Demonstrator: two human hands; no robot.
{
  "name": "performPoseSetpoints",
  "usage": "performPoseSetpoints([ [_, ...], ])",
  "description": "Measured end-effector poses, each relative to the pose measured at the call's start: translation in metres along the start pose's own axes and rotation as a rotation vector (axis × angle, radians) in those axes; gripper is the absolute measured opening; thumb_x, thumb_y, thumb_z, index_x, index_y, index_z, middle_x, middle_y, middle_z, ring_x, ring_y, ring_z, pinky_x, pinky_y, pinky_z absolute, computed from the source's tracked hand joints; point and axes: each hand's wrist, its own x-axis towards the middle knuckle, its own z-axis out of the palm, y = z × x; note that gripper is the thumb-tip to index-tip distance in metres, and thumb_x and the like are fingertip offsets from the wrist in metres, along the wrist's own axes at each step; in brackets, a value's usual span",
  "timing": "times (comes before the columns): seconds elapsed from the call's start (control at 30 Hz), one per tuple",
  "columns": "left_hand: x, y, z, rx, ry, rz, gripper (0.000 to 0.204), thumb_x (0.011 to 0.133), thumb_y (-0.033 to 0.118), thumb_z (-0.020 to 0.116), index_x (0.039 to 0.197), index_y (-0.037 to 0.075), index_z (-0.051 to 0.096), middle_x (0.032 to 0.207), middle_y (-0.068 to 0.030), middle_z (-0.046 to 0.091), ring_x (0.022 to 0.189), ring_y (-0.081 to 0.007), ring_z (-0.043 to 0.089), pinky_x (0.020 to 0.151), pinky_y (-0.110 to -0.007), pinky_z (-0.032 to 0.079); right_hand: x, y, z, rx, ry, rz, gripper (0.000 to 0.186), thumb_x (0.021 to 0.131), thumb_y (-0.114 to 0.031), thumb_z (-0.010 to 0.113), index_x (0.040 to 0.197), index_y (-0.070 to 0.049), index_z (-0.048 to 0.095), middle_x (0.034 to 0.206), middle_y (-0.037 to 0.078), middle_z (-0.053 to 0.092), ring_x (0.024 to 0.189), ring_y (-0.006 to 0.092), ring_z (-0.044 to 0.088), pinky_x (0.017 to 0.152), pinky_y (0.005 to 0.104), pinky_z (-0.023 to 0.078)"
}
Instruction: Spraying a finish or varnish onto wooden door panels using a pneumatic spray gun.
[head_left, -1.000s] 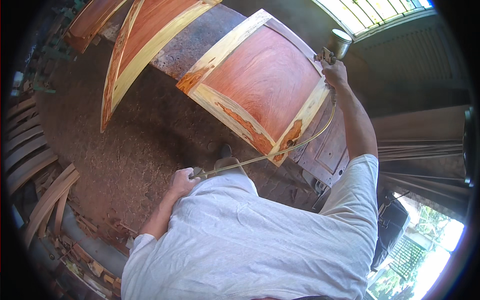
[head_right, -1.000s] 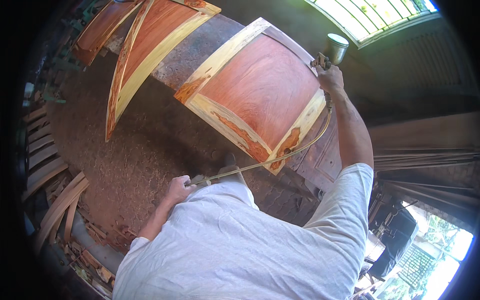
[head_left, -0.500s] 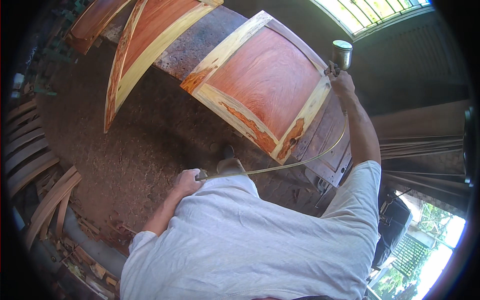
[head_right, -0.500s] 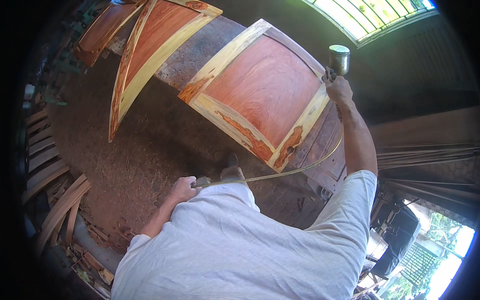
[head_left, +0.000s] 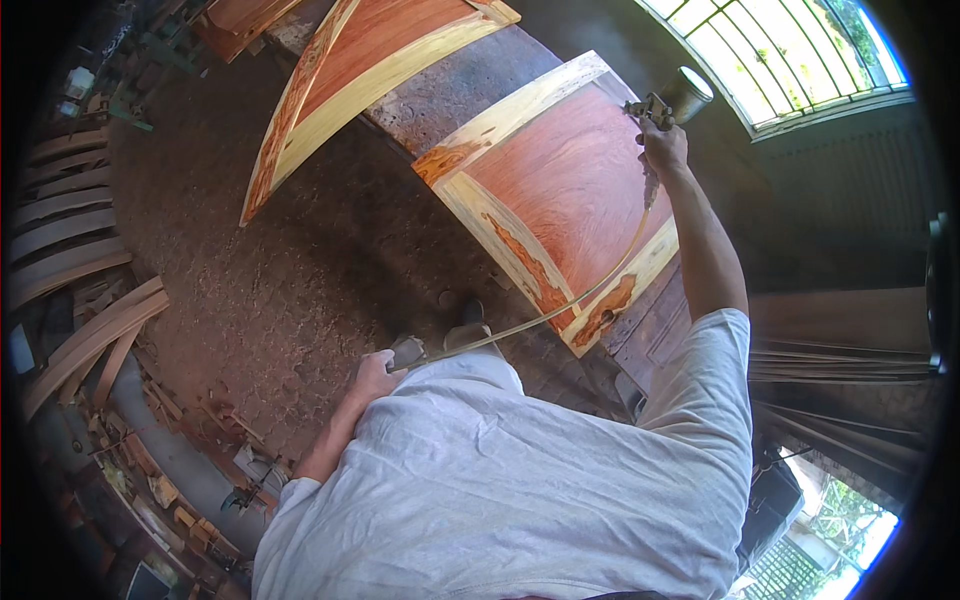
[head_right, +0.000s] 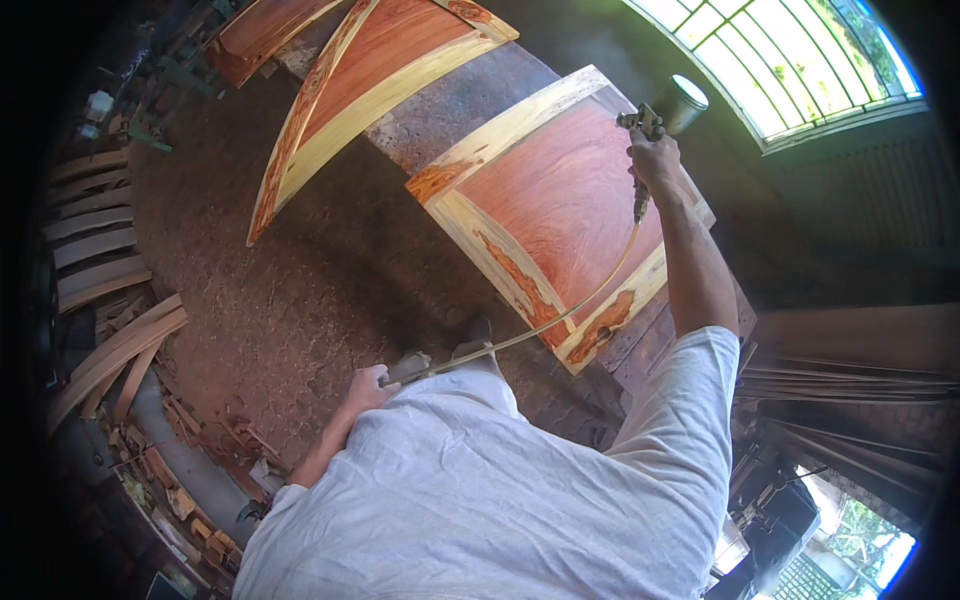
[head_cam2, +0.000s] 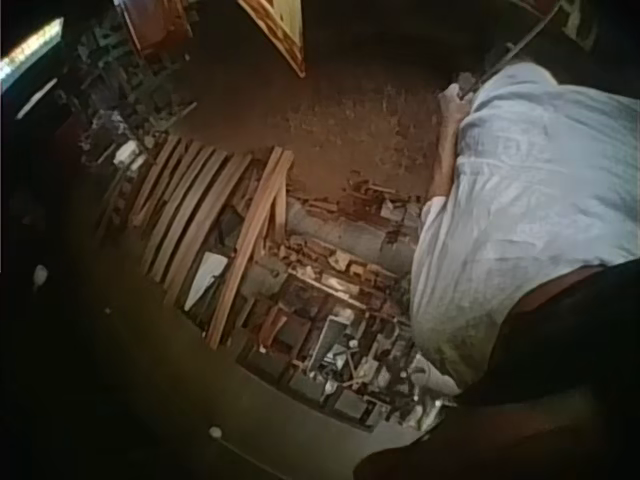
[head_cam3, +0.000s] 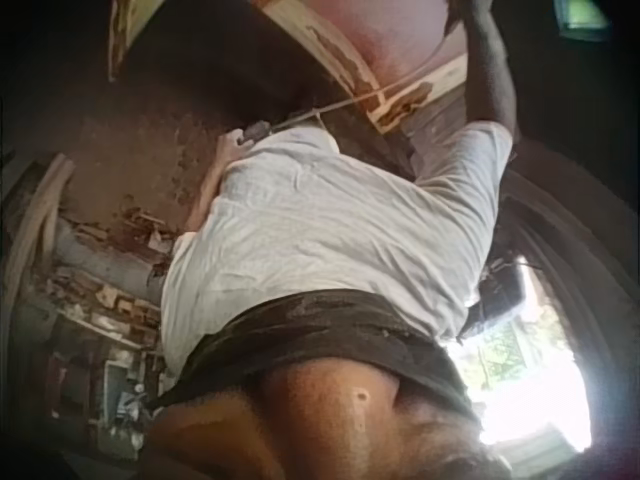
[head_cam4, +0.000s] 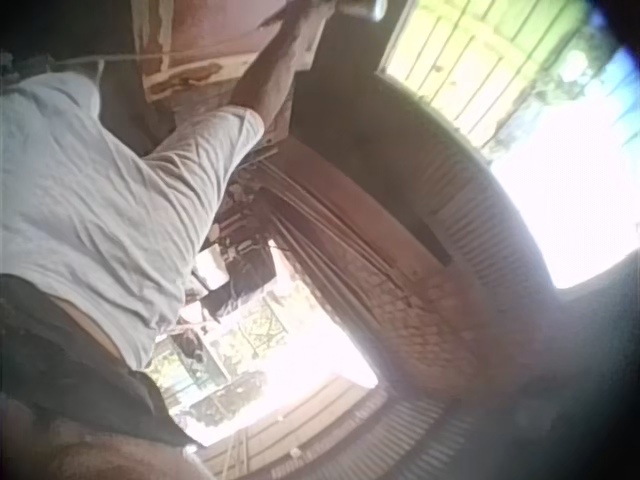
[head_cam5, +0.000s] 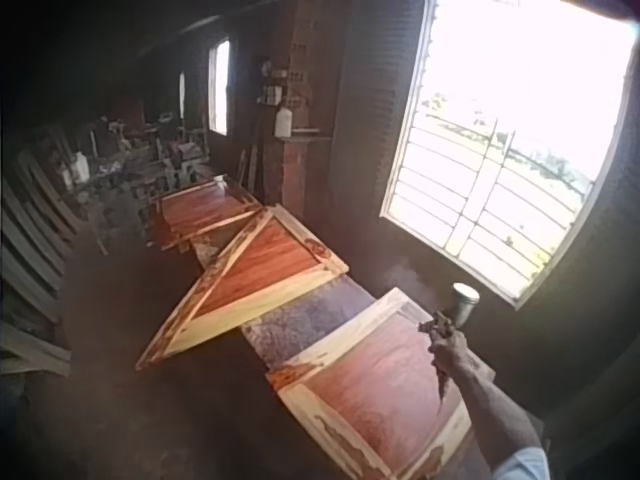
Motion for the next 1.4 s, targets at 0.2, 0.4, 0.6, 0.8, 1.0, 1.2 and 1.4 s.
performPoseSetpoints([
  [0.2, 0.004, -0.016, 0.000, 0.049, -0.114, -0.078, 0.046, 0.077, 0.036, 0.088, 0.100, 0.000, 0.073, 0.097, -0.0269, 0.074, 0.095, -0.0398, 0.075, 0.078, -0.047, 0.058, -0.067, -0.007, 0.015, 0.127, -0.133, -0.073, 0.036, 0.098, -0.034, 0.067, 0.105, 0.001, 0.071, 0.081, 0.008, 0.072, 0.052, 0.0172, 0.064, 0.050, 0.0332, 0.053],
  [0.4, 0.013, -0.020, -0.009, 0.091, -0.116, 0.038, 0.049, 0.076, 0.037, 0.087, 0.105, 0.000, 0.074, 0.099, -0.0265, 0.074, 0.098, -0.0415, 0.074, 0.081, -0.047, 0.057, -0.134, -0.017, 0.007, 0.179, -0.439, -0.106, 0.032, 0.097, -0.031, 0.066, 0.101, 0.001, 0.071, 0.080, 0.008, 0.071, 0.050, 0.0142, 0.061, 0.046, 0.0308, 0.050],
  [0.6, 0.023, 0.008, -0.021, 0.190, -0.095, 0.137, 0.038, 0.078, 0.033, 0.085, 0.084, 0.001, 0.066, 0.082, -0.0238, 0.068, 0.076, -0.0373, 0.068, 0.068, -0.046, 0.050, -0.169, -0.009, -0.023, 0.075, -0.547, -0.174, 0.033, 0.097, -0.032, 0.068, 0.101, 0.001, 0.072, 0.079, 0.007, 0.070, 0.052, 0.0142, 0.062, 0.046, 0.0303, 0.050],
  [0.8, 0.037, 0.031, -0.019, 0.261, -0.241, 0.206, 0.037, 0.081, 0.036, 0.080, 0.093, 0.002, 0.070, 0.096, -0.0254, 0.072, 0.094, -0.0451, 0.070, 0.078, -0.051, 0.054, -0.218, 0.017, -0.070, -0.121, -0.468, -0.093, 0.037, 0.095, -0.033, 0.069, 0.090, 0.003, 0.073, 0.072, 0.009, 0.070, 0.055, 0.0166, 0.063, 0.054, 0.0363, 0.051],
  [1.0, 0.055, 0.030, -0.009, 0.335, -0.346, 0.373, 0.031, 0.083, 0.030, 0.076, 0.088, 0.002, 0.068, 0.091, -0.0262, 0.070, 0.092, -0.0470, 0.068, 0.075, -0.053, 0.052, -0.288, 0.050, -0.106, -0.148, -0.430, 0.099, 0.035, 0.094, -0.032, 0.069, 0.091, 0.003, 0.070, 0.069, 0.008, 0.065, 0.059, 0.0187, 0.063, 0.057, 0.0385, 0.050],
  [1.2, 0.062, 0.043, -0.015, 0.386, -0.369, 0.403, 0.031, 0.083, 0.031, 0.076, 0.087, 0.001, 0.067, 0.090, -0.0267, 0.070, 0.092, -0.0480, 0.068, 0.075, -0.054, 0.051, -0.297, 0.096, -0.109, -0.113, -0.265, 0.227, 0.034, 0.093, -0.030, 0.070, 0.086, 0.003, 0.070, 0.067, 0.009, 0.065, 0.055, 0.0210, 0.064, 0.055, 0.0396, 0.051],
  [1.4, 0.059, 0.053, -0.025, 0.405, -0.334, 0.322, 0.033, 0.085, 0.033, 0.076, 0.093, 0.001, 0.069, 0.095, -0.0258, 0.072, 0.094, -0.0456, 0.069, 0.077, -0.052, 0.053, -0.220, 0.153, -0.114, -0.156, 0.017, 0.217, 0.028, 0.094, -0.028, 0.073, 0.090, 0.000, 0.072, 0.069, 0.008, 0.067, 0.055, 0.0187, 0.065, 0.054, 0.0377, 0.050],
])
